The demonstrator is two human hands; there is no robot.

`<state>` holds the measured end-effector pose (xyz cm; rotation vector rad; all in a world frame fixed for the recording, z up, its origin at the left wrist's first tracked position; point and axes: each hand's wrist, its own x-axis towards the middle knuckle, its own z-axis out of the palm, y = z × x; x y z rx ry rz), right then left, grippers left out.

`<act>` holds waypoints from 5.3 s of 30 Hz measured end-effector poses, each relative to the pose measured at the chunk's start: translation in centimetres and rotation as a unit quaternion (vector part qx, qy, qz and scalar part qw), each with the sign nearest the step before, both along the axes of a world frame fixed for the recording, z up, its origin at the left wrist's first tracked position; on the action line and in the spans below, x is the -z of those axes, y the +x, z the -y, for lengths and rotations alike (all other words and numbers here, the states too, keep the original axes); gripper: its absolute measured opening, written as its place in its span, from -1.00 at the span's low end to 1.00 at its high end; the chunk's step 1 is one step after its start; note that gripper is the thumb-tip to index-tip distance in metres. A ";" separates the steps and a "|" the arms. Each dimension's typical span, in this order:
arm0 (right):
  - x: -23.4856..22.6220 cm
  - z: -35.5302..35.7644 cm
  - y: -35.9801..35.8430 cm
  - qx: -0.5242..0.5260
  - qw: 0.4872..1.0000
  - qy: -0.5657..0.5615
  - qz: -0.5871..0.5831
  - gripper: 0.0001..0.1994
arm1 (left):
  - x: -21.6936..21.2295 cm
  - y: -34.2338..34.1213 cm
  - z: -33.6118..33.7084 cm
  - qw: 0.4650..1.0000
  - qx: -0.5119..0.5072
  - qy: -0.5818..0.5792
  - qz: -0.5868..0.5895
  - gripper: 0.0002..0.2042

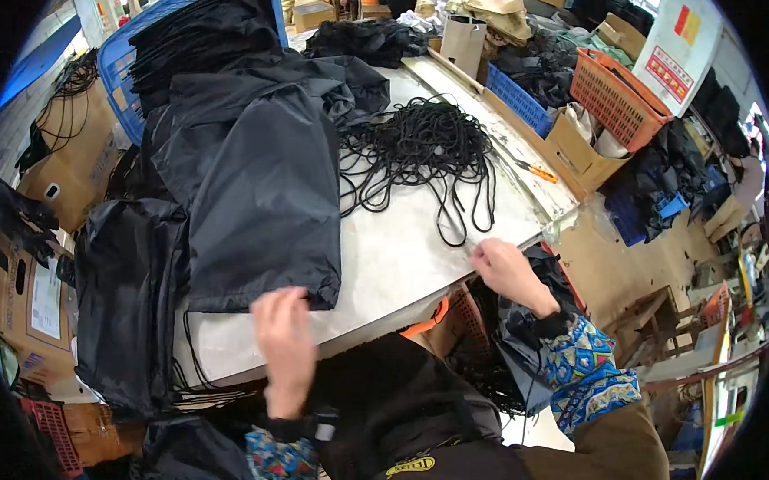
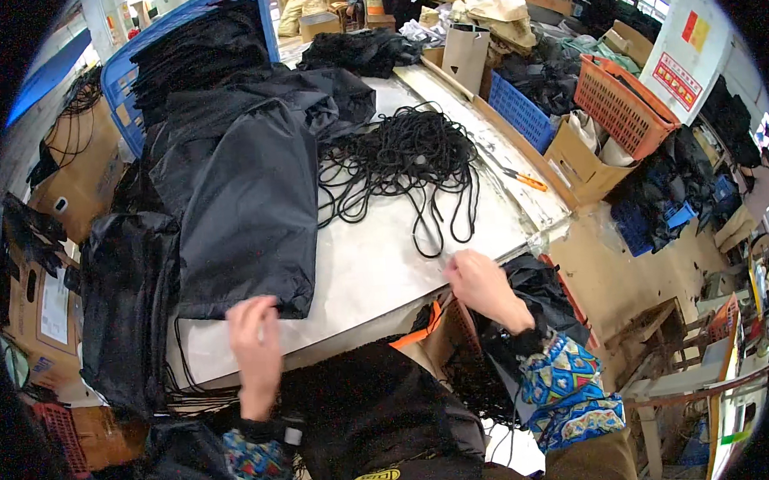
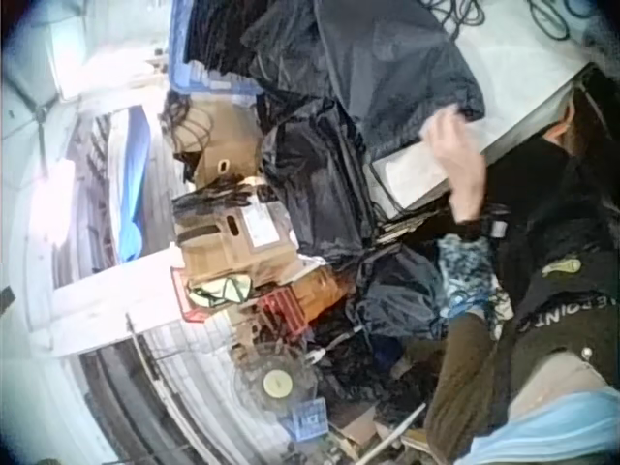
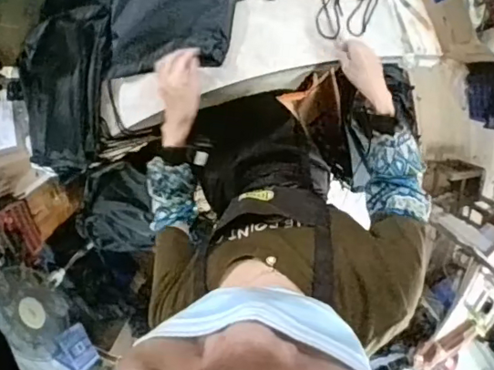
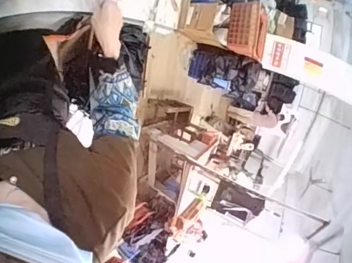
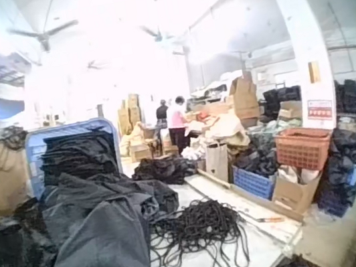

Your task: The person threads black drawstrings through the hems of black fabric bags using a metal hook tool. They repeatedly pick up a bag, insert the hook into the hem, pull the string through, and place the finished bag aside. The task is performed at a workbench in a cluttered workshop environment.

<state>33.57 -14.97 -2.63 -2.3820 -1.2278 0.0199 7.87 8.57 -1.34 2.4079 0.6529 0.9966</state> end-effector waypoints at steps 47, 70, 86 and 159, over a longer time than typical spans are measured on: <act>-1.7 -1.0 -17.3 -0.124 0.693 0.065 -0.707 -0.83 | 0.7 -5.8 9.5 0.676 0.037 -0.694 0.245 -0.78; -3.8 -1.8 -15.3 -0.269 0.889 -0.081 -0.363 -0.78 | -0.7 -7.0 9.1 0.921 0.026 -0.376 0.097 -0.83; -4.6 -2.2 -15.6 -0.443 0.892 0.089 -0.023 -0.78 | -0.2 -7.6 5.4 0.873 -0.157 -0.382 0.259 -0.86; -2.3 -9.2 -16.7 -0.219 0.932 0.253 -0.138 -0.87 | -1.9 -4.2 5.7 0.661 0.002 -0.684 0.308 -0.90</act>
